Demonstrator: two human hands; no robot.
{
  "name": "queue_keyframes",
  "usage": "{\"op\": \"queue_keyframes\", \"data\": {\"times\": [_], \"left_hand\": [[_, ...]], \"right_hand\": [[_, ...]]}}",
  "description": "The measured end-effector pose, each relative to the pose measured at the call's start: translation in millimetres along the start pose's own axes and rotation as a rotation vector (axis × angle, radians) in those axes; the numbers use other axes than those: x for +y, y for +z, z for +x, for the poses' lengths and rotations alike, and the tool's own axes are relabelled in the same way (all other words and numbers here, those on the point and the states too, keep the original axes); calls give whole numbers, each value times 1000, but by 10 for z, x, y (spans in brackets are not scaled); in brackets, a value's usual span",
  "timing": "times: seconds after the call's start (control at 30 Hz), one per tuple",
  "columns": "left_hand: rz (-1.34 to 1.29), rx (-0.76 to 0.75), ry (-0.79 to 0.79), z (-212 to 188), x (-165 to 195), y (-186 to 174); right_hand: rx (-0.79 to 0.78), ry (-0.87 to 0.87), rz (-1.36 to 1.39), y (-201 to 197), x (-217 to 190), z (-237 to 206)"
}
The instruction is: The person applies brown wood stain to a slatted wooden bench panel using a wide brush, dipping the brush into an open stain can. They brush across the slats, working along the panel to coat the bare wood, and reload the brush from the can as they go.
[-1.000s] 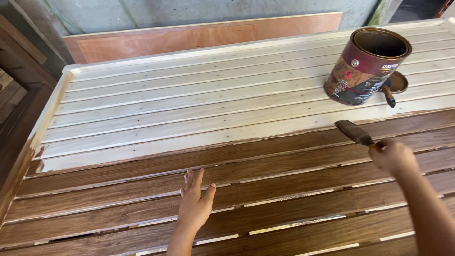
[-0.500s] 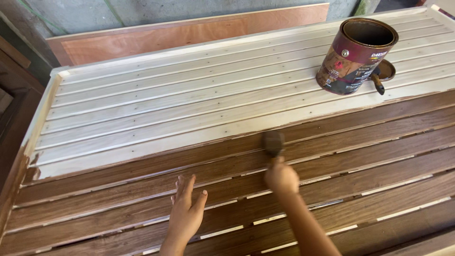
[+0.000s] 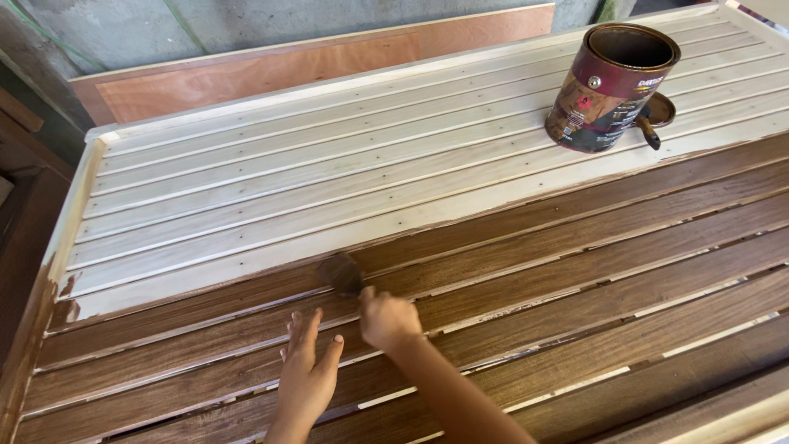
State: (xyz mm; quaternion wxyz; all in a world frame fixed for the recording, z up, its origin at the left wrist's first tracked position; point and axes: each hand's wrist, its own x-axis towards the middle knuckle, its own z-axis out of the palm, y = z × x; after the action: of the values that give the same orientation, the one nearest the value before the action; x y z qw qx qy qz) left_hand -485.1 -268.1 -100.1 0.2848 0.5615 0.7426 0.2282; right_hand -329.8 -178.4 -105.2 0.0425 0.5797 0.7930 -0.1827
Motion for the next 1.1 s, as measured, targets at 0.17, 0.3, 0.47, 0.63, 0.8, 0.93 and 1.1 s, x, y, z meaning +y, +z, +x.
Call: {"op": "queue_keyframes", "data": {"times": [0.17,0.3,0.47,0.63,0.8,0.93,1.1], "left_hand": [[38,-46,-8,69,353,307],[1,-45,58,128,762,659],[-43,-17,78,169,1325,1180],[-53,15,50,252,1932,1763],[-29,-30,-2,238,2368,2164],[16,-39,-56,240,2514,2200],[30,-35,-105,246,2463,2083]], "right_hand": [[173,202,9,-205,1194,-56],[423,332,52,-381,2220,-151],[505,441,76,-693,3434,-211],[465,568,39,-1036,4804,-323],[461,725,36,-1321,6049,-455],[452,859,53,-1490,6656,-458],[480,896,97,-1432,6564,-407]]}}
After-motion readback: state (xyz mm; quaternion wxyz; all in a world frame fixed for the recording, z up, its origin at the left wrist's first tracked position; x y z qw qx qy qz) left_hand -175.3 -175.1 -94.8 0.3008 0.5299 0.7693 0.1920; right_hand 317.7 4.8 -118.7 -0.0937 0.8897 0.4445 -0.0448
